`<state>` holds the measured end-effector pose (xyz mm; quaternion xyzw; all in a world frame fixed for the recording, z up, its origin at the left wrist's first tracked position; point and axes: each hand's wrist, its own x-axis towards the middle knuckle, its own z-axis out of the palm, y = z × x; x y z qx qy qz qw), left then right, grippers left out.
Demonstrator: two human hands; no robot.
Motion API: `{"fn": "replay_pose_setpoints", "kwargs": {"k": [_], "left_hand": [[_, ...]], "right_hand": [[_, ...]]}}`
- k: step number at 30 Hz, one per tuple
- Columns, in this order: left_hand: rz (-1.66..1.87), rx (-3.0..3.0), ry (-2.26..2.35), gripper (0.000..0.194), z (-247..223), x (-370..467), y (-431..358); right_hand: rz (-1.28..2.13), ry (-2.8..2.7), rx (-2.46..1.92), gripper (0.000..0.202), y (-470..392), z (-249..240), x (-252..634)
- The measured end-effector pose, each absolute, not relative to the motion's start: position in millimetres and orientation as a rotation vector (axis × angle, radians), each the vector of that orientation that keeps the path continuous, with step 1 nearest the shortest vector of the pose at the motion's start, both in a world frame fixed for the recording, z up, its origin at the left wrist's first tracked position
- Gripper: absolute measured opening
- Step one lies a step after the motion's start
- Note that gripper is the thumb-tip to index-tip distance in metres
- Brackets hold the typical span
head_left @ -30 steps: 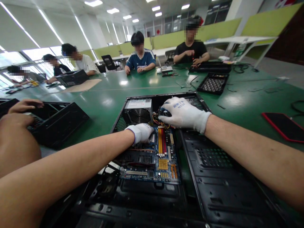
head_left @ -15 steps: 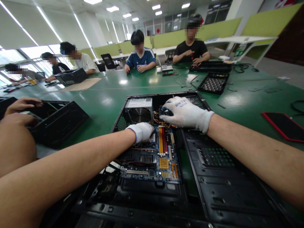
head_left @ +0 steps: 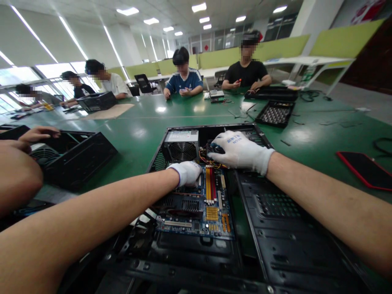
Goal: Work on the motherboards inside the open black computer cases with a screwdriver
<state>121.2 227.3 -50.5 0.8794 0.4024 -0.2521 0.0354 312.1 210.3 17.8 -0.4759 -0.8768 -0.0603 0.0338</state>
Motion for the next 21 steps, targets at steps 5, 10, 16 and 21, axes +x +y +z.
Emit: {"fn": "replay_pose_setpoints", "kwargs": {"k": [5, 10, 16, 21], "left_hand": [[-0.82, 2.651, 1.221, 0.05, -47, 124, 232], [-0.821, 2.617, 1.204, 0.056, -50, 121, 237], [-0.691, 2.596, 1.228, 0.082, -31, 119, 224], [-0.387, 2.621, 1.208, 0.052, 5, 101, 194]], "right_hand": [[-0.188, -2.7, -1.43, 0.05, 212, 18, 313], [-0.157, -2.677, -1.429, 0.049, 214, 14, 316], [-0.007, -2.614, -1.374, 0.051, 213, 17, 318], [-0.055, -2.439, -1.429, 0.068, 185, 23, 354]]}}
